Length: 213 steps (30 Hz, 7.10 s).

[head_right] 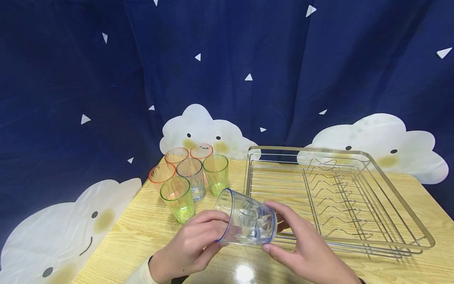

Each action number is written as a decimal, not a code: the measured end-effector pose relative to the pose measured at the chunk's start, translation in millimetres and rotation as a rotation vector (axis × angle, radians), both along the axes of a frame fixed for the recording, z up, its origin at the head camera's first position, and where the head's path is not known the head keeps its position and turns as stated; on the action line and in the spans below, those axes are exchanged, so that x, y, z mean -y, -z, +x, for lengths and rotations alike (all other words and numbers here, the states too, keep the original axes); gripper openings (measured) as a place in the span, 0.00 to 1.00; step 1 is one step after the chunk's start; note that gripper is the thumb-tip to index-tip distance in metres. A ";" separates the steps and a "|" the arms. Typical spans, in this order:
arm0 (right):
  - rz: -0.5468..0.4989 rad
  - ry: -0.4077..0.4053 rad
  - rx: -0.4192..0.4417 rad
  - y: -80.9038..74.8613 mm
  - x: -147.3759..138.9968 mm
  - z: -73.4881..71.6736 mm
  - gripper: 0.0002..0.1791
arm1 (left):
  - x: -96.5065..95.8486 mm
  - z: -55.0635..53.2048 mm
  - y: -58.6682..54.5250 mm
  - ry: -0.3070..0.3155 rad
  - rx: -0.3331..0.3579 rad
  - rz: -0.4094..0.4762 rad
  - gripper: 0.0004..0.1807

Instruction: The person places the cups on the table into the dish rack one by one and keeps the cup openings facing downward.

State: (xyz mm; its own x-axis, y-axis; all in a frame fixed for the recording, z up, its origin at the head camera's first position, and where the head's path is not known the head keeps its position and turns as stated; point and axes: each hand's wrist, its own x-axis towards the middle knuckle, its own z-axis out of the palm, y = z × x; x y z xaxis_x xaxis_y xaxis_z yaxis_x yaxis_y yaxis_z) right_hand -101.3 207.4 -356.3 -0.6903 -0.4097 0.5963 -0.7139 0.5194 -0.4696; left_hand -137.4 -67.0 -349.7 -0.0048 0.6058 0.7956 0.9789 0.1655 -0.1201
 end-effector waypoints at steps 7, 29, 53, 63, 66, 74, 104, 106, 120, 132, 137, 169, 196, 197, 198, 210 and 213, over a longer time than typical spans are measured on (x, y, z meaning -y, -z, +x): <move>-0.074 -0.047 0.049 0.5 0.2 1.0 0.48 | 0.1 1.9 0.1 0.002 0.065 -0.032 0.08; -0.241 -0.094 0.248 1.0 1.9 5.7 0.45 | -6.0 5.6 4.4 0.040 0.168 -0.035 0.12; -0.294 0.041 0.106 -5.0 -6.8 8.6 0.47 | -8.1 2.8 8.8 -0.137 0.098 -0.007 0.07; -0.279 0.108 0.033 -14.0 -24.1 7.7 0.48 | -4.4 4.2 10.3 -0.152 0.121 0.005 0.11; -0.278 0.152 0.033 -17.3 -28.3 8.5 0.48 | -3.9 4.4 11.2 -0.152 0.132 -0.003 0.11; -0.277 0.158 0.043 -21.3 -36.2 10.1 0.48 | -4.3 5.2 12.2 -0.167 0.151 -0.020 0.11; -0.089 0.372 -0.057 -25.1 -63.5 -5.7 0.46 | 1.9 5.7 14.3 -0.246 0.206 -0.064 0.13; -0.036 0.397 -0.095 -29.8 -65.5 -9.3 0.47 | 1.8 6.0 14.2 -0.245 0.213 -0.060 0.13; 0.197 0.470 -0.108 -48.5 -87.5 -23.8 0.47 | 2.8 6.7 14.0 -0.249 0.230 -0.069 0.13; 0.278 0.545 -0.118 -66.2 -110.3 -41.0 0.48 | 8.9 8.0 14.6 -0.285 0.228 -0.069 0.13; 0.270 0.546 -0.045 -74.8 -119.8 -50.3 0.45 | 8.9 8.4 14.0 -0.278 0.232 -0.077 0.13; 0.238 0.608 0.298 -64.6 -166.1 -80.7 0.38 | 12.4 15.7 21.6 -0.245 0.281 -0.053 0.12; 0.455 0.722 0.318 -59.2 -202.1 -125.4 0.47 | 12.9 12.6 23.4 -0.242 0.315 -0.068 0.11; 0.457 0.723 0.319 -58.8 -202.7 -125.9 0.47 | 12.9 12.6 23.6 -0.244 0.315 -0.070 0.11; 0.457 0.725 0.320 -58.4 -203.4 -126.4 0.47 | 12.8 12.7 23.8 -0.246 0.314 -0.071 0.11; 0.482 0.730 0.271 -54.2 -214.1 -130.1 0.43 | 14.0 12.2 28.4 -0.287 0.289 -0.099 0.11; 0.514 0.721 0.214 -53.6 -214.7 -131.4 0.41 | 13.9 11.8 29.7 -0.293 0.282 -0.095 0.11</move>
State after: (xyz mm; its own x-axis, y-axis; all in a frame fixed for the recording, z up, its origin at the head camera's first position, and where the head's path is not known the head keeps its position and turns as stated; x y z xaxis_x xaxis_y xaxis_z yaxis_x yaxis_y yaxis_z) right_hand -232.6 422.1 -302.6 -0.9571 -0.0162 0.2894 -0.0596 0.9881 -0.1417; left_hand -125.6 -80.9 -379.3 -0.3979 0.6172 0.6788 0.8886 0.4433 0.1177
